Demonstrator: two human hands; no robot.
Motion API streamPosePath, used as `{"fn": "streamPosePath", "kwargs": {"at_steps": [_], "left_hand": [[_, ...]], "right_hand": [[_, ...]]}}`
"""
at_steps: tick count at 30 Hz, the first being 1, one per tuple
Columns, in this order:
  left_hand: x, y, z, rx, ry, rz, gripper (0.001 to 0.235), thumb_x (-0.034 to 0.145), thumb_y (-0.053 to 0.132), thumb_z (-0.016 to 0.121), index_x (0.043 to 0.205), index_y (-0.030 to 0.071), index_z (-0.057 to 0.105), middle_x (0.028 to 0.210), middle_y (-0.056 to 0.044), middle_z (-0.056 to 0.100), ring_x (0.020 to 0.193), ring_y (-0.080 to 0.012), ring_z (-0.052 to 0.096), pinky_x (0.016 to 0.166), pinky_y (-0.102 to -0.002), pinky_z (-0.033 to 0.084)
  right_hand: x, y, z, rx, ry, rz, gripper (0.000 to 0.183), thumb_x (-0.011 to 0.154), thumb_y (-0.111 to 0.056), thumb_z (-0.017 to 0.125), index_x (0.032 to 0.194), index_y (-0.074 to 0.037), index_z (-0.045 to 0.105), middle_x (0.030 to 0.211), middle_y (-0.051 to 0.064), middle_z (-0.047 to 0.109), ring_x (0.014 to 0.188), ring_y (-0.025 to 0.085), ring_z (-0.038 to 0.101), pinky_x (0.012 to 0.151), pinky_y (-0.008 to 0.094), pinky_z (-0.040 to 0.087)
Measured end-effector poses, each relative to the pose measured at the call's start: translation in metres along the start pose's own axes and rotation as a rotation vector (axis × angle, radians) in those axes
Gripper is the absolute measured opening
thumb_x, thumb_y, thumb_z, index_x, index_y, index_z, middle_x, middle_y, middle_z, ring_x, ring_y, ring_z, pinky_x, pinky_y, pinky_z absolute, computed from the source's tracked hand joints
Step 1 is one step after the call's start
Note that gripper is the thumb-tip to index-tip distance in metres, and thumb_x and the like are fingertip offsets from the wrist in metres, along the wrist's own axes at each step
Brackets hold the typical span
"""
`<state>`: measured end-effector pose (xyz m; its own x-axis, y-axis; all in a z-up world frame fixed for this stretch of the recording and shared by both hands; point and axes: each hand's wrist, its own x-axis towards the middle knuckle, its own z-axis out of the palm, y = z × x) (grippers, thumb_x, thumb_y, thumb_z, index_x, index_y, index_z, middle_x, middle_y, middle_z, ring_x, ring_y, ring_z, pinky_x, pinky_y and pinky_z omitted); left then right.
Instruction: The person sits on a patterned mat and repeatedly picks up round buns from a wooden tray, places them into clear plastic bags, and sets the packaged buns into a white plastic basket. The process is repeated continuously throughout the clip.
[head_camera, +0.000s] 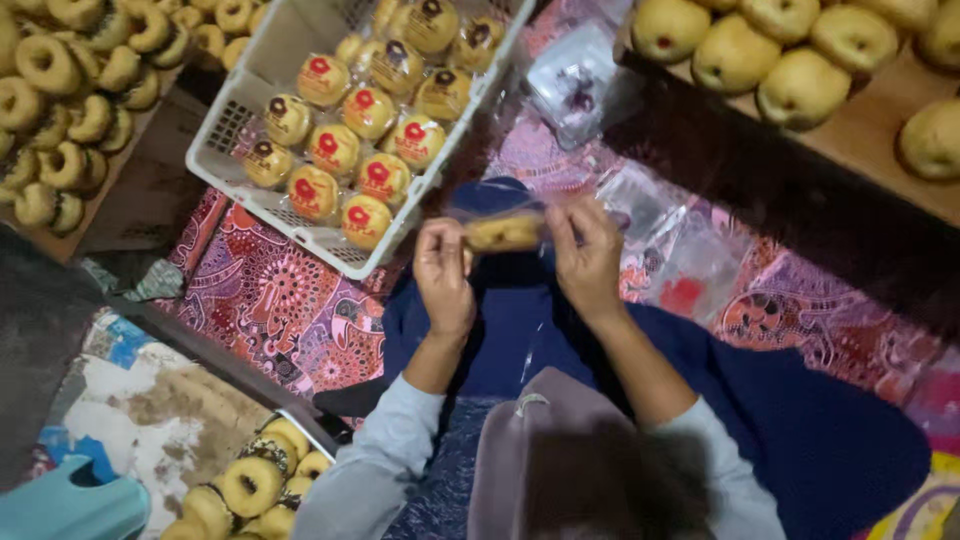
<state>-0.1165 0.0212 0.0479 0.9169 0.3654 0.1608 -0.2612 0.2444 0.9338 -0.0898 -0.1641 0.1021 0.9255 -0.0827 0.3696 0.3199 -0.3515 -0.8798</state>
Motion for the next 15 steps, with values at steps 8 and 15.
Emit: {"fn": "streamPosePath", "kwargs": {"at_steps": [8, 15], "left_hand": [[-0.015, 0.018, -0.006, 0.859, -0.047, 0.154, 0.016, 0.098, 0.004, 0.063, 0.084, -0.004, 0.064, 0.086, -0.013, 0.065, 0.072, -0.021, 0.065, 0.063, -0.033, 0.051], [-0.001, -0.07, 0.094, 0.629, -0.685, 0.19, 0.012, 0.087, 0.001, 0.067, 0.097, -0.004, 0.065, 0.092, -0.02, 0.062, 0.087, -0.039, 0.065, 0.076, -0.044, 0.054]], "right_hand": [[-0.055, 0.077, 0.024, -0.045, -0.177, 0.273, 0.023, 0.099, -0.015, 0.067, 0.087, 0.004, 0.063, 0.082, 0.015, 0.06, 0.073, 0.024, 0.058, 0.069, 0.035, 0.046], [-0.075, 0.253, -0.04, 0.459, 0.13, 0.459, 0.036, 0.098, -0.012, 0.061, 0.132, -0.002, 0.053, 0.123, 0.007, 0.062, 0.108, 0.018, 0.064, 0.095, 0.029, 0.054]]}}
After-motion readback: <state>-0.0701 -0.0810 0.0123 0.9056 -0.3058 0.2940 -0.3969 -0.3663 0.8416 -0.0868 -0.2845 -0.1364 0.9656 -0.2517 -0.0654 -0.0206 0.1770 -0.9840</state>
